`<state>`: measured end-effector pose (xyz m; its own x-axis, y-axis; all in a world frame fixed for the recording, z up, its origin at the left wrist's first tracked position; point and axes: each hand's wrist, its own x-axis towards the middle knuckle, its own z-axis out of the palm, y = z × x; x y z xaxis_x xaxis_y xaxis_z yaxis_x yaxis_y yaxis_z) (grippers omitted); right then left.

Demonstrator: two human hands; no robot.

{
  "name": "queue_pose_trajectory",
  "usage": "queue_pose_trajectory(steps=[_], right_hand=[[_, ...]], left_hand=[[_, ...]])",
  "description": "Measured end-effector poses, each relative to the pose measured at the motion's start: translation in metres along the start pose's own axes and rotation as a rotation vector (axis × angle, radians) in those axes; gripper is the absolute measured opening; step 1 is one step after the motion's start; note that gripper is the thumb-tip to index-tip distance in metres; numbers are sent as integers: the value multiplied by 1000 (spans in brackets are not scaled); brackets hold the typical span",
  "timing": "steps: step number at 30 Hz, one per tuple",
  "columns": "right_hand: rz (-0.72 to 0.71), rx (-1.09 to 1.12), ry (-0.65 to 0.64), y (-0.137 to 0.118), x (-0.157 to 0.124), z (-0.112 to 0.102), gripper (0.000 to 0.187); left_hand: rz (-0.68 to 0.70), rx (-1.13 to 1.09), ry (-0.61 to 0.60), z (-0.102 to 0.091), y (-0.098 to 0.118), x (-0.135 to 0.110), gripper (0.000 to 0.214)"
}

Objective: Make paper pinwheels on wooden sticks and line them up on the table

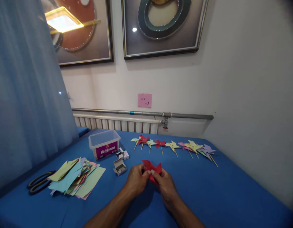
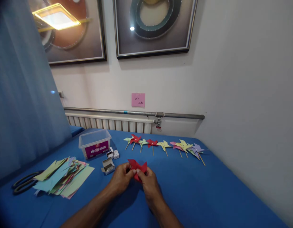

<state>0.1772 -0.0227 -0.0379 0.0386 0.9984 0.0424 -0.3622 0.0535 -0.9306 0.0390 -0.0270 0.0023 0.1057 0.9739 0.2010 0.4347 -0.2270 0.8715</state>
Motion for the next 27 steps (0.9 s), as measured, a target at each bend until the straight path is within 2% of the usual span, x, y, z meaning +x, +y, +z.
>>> queue_pose_trajectory(steps=[7, 13, 21, 27], right_hand=[[-22, -15, -15, -2, -2, 2, 44], [-32, -32, -18, -2, -1, 3, 51], [-15, -39, -54, -4, -4, 5, 41], [-11, -106, 19, -2, 0, 1, 39]], left_hand=[[-21, 29, 16, -2, 2, 1, 18], [-22, -16, 23, -2, -2, 2, 17], [-70, -86, 38, -3, 2, 1, 14], [-69, -177, 50, 2, -6, 5, 20]])
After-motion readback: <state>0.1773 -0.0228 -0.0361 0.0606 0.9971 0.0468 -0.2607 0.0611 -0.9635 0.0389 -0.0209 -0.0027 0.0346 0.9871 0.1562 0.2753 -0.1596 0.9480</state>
